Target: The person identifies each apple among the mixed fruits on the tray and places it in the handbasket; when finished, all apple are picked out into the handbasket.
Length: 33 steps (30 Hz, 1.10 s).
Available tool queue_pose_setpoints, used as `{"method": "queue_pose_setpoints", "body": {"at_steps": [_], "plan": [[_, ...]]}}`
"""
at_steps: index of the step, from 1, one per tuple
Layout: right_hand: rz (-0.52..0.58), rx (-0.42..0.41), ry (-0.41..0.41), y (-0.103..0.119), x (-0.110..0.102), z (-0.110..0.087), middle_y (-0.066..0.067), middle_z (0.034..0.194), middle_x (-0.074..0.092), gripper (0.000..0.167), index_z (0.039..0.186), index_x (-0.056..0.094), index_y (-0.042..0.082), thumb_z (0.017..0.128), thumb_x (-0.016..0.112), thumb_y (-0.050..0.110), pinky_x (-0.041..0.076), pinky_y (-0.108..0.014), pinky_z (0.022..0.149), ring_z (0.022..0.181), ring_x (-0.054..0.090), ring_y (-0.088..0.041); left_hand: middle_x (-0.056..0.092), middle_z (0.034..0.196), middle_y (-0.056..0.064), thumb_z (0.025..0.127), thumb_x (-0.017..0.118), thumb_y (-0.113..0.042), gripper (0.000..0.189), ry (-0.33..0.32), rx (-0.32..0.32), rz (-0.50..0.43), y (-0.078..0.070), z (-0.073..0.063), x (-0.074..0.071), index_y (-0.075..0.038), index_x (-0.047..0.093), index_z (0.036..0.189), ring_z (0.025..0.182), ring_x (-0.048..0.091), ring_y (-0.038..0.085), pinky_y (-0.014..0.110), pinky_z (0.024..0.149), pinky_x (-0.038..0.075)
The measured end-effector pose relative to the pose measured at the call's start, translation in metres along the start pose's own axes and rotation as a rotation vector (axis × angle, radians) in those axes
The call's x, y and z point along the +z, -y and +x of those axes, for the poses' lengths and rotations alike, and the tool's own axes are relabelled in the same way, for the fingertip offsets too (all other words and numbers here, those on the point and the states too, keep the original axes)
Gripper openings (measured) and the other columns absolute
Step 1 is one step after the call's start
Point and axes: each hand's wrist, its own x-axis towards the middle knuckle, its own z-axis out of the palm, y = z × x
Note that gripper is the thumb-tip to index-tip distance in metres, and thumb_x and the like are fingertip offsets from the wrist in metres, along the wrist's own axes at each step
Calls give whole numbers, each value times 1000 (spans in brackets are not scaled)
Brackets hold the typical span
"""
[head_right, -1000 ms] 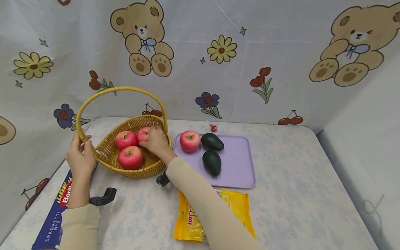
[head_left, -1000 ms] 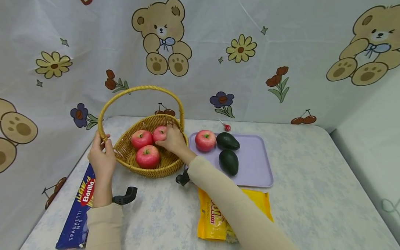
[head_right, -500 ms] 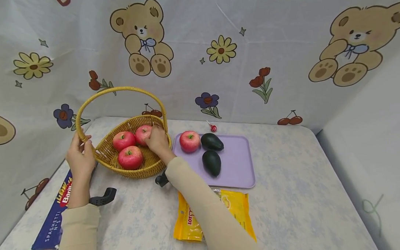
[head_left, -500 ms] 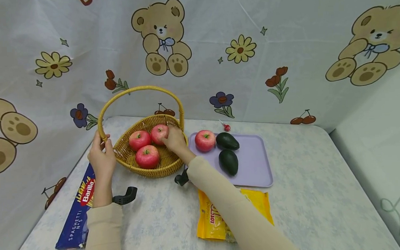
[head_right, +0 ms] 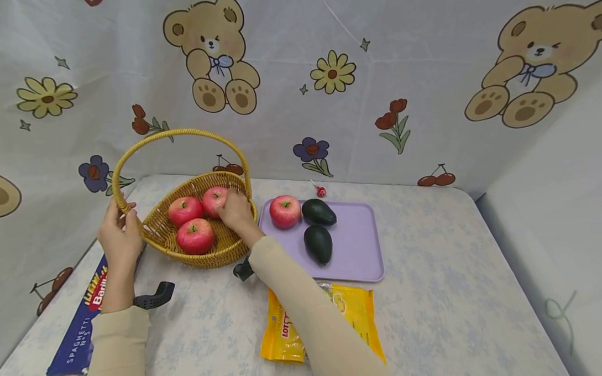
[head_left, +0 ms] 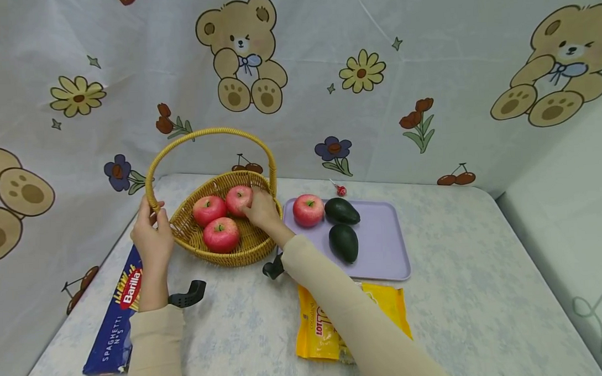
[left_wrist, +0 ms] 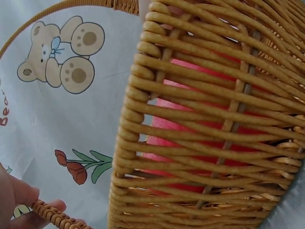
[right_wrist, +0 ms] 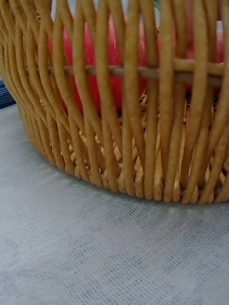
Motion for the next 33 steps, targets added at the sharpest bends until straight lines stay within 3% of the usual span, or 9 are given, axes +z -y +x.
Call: {"method": "queue_pose_setpoints", "body": {"at_steps": [4,13,16,21,27,33], "plan": [[3,-14,12,1,-1,0,-13,126,61,51,133,51,4,92,68,29,49,-38,100,121,58,-26,61,132,12,103,44,-16,32,5,-11,-4,0,0,0,-14,53,134,126,57,33,55,97,48],[-6,-29,13,1,0,0,-13,128,59,55,136,49,4,91,68,29,48,-39,101,123,56,-25,60,133,14,102,44,-15,33,10,-9,-36,0,0,-1,-13,52,134,127,55,37,56,111,29],[-5,-28,10,1,0,-2,-14,130,57,56,137,48,4,90,69,28,48,-41,101,123,56,-27,60,132,15,102,45,-14,33,4,5,-28,1,0,0,-12,53,134,126,56,36,55,109,35],[7,-53,10,3,-5,-7,-15,138,52,59,140,45,6,91,68,27,46,-43,104,128,53,-29,60,131,13,102,44,-14,32,1,12,-9,1,0,0,-11,53,133,125,57,33,55,97,48],[39,-211,73,5,-33,-25,-14,142,52,62,143,44,4,91,69,26,41,-40,109,133,48,-27,61,132,13,102,44,-15,31,-6,0,-14,1,1,0,-12,53,132,125,57,33,55,98,46],[90,-330,135,-3,-80,-51,-12,137,56,60,142,47,6,91,68,29,48,-40,99,117,56,-26,60,132,13,102,44,-14,32,-3,5,-23,1,1,0,-12,53,133,126,57,34,55,102,43]]}}
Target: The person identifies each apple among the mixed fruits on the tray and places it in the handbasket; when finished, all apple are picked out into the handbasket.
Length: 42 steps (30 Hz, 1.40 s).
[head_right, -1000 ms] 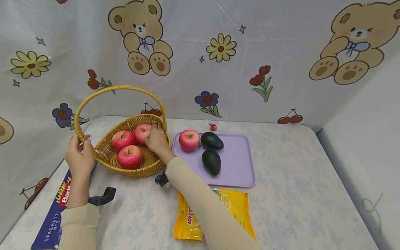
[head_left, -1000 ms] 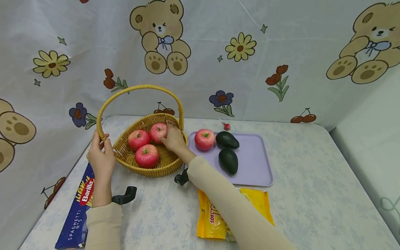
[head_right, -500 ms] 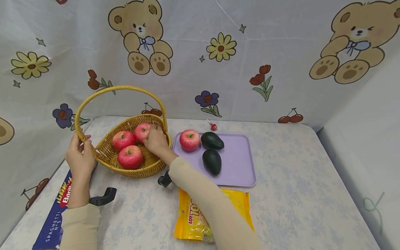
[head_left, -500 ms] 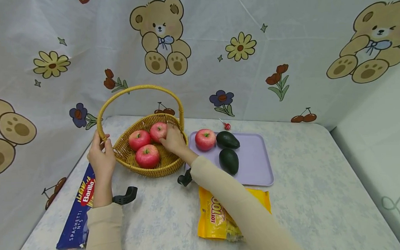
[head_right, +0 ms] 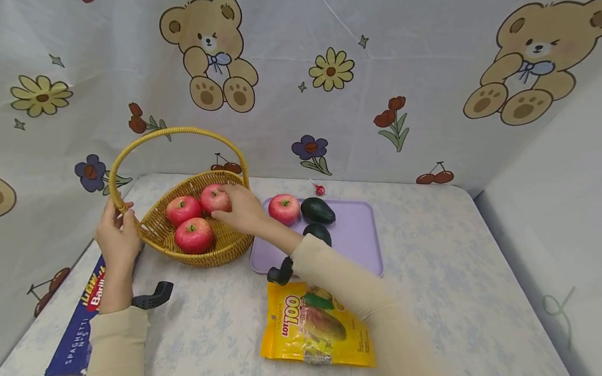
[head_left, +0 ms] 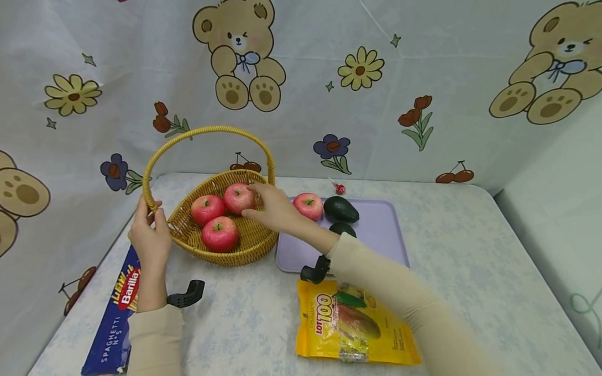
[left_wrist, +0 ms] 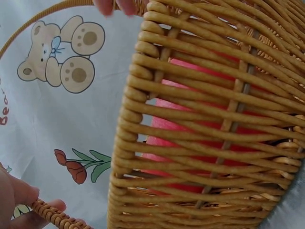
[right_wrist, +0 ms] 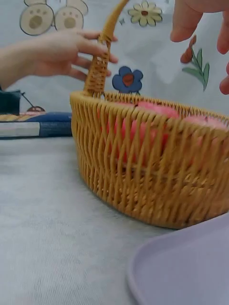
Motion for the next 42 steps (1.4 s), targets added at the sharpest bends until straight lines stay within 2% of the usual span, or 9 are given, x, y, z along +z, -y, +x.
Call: {"method": "queue_pose_setpoints", "body": {"at_steps": [4,8,13,16,21,25,28,36,42], "plan": [[69,-53,1,-4,-30,-19,-11,134,58,58,140,50,7,90,70,29,52,-39,92,110,61,-24,62,130,12,102,45,-14,33,-10,13,20,0,1,-1,-12,53,134,124,58,31,54,98,48],[109,-89,-58,-18,-54,-32,-11,136,58,59,139,51,6,89,72,27,50,-43,98,116,62,-25,63,129,10,102,44,-14,32,-10,16,37,0,1,0,-13,53,133,123,60,28,54,93,51],[101,-63,-157,-43,-74,-37,-11,136,59,63,139,51,7,85,76,28,45,-45,103,120,58,-25,63,129,11,102,44,-14,31,-12,24,41,3,1,0,-11,54,132,123,60,28,55,92,51],[71,-37,-204,-58,-80,-37,-11,136,58,67,139,51,8,83,77,32,43,-46,104,122,57,-26,62,129,13,102,45,-14,32,-9,24,17,3,2,0,-11,53,133,124,59,32,54,100,46],[46,39,-211,-81,-79,-36,-12,140,55,75,142,48,8,80,79,36,41,-48,107,127,52,-28,61,130,15,102,45,-13,32,-3,23,-19,4,1,0,-11,52,133,125,57,38,54,113,27],[53,107,-184,-96,-74,-34,-13,143,52,80,145,44,7,79,80,37,40,-49,108,130,49,-31,61,131,14,102,45,-14,32,1,10,-4,4,1,0,-12,52,133,125,57,35,53,110,35],[72,143,-157,-106,-70,-34,-14,147,48,84,147,41,6,79,80,35,39,-50,109,133,46,-33,61,131,13,103,44,-15,31,5,-3,13,3,1,0,-12,52,132,126,57,32,54,100,46],[32,133,-84,-131,-53,-31,-21,147,45,89,146,38,-1,77,81,32,38,-53,108,133,44,-42,61,132,12,103,43,-17,30,12,-14,13,3,1,0,-12,53,131,126,57,30,54,97,49],[-45,146,-56,-136,-44,-33,-20,148,45,92,146,40,-1,74,84,35,33,-56,112,135,43,-38,61,132,12,103,43,-17,30,16,-16,13,3,1,0,-12,53,131,126,57,30,54,95,50]]}}
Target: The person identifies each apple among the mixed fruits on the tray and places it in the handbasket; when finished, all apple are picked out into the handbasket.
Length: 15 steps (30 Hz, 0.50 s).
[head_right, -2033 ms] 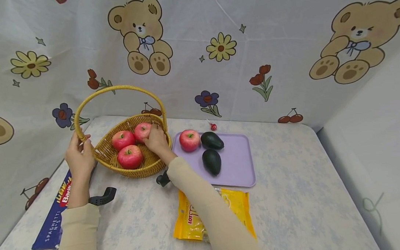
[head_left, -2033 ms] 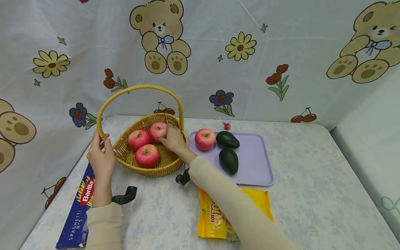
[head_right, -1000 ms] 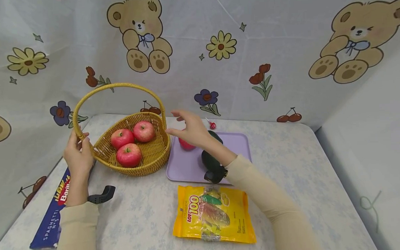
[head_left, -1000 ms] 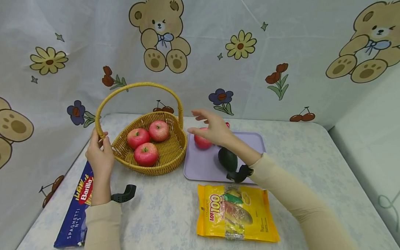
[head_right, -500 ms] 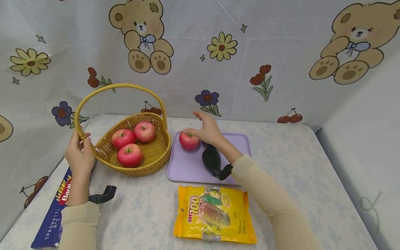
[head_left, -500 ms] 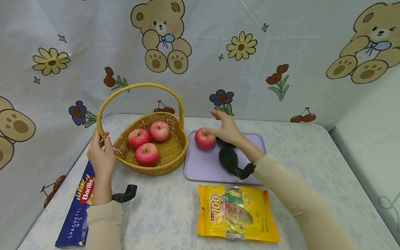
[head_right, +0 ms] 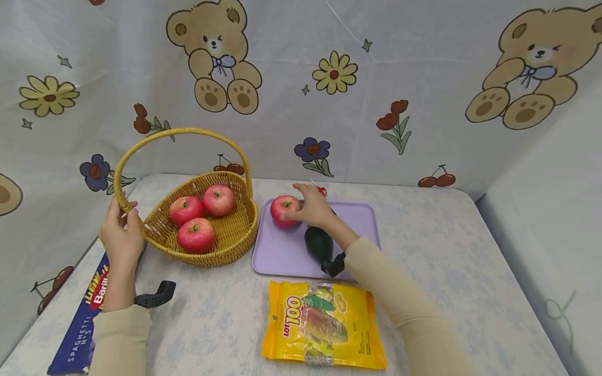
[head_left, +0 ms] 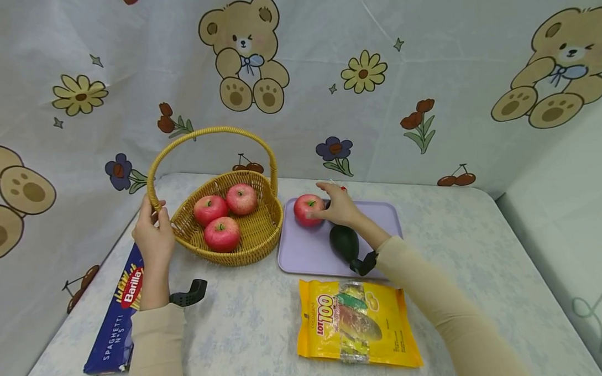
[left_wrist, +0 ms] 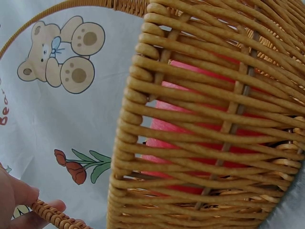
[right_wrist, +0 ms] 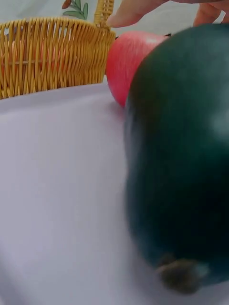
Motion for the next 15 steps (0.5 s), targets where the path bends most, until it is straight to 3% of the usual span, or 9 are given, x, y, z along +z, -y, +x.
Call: {"method": "queue_pose_setpoints", "body": {"at_steps": [5,15], "plan": [[-100,31,14,-3,10,-1,-17,148,46,91,146,41,5,74,83,40,25,-60,113,139,39,-34,61,131,13,103,44,-16,30,-7,16,1,1,0,0,-12,54,131,125,58,31,54,94,51],[-204,29,8,0,16,-2,-16,144,51,89,145,44,8,73,82,44,25,-56,109,136,44,-33,61,131,13,103,44,-17,29,-5,15,-7,1,0,0,-12,53,130,126,57,31,55,94,51]]}}
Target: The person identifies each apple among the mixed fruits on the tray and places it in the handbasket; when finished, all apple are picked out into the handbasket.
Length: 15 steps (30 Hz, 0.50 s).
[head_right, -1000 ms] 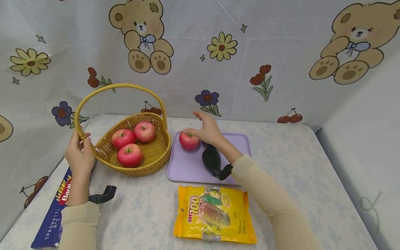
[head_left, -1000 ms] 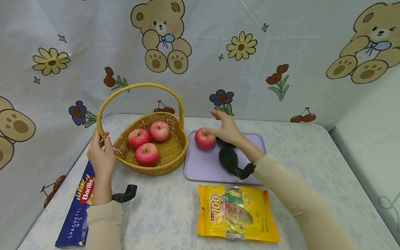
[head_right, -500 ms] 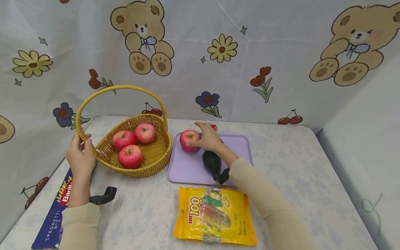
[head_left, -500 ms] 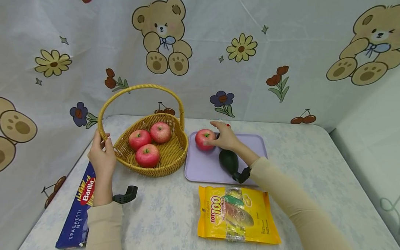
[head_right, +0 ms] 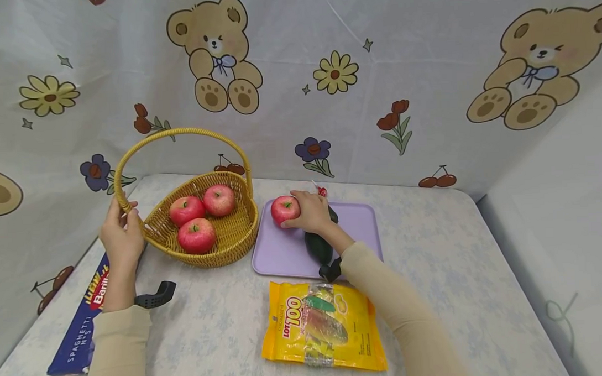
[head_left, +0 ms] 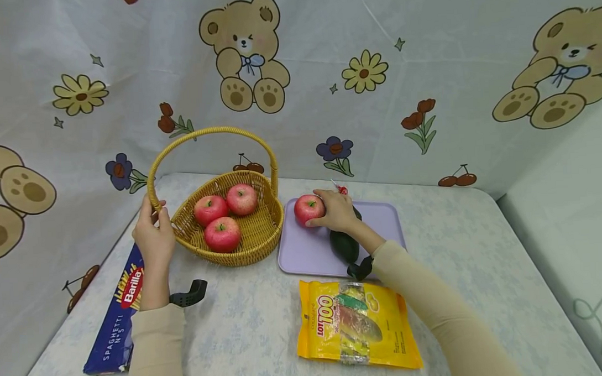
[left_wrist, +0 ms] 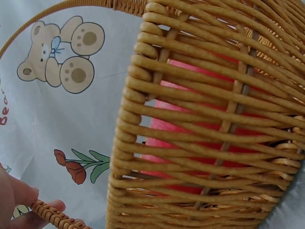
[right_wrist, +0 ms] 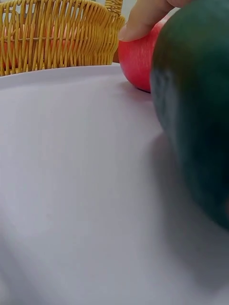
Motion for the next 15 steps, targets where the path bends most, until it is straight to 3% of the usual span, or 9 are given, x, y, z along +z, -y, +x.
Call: {"method": "queue_pose_setpoints", "body": {"at_steps": [15], "plan": [[15,-12,-17,-1,2,-2,-15,141,55,85,142,47,5,74,82,42,25,-53,111,130,49,-34,61,131,13,103,44,-15,34,1,6,1,0,0,0,-13,51,136,126,57,32,55,97,49]]}}
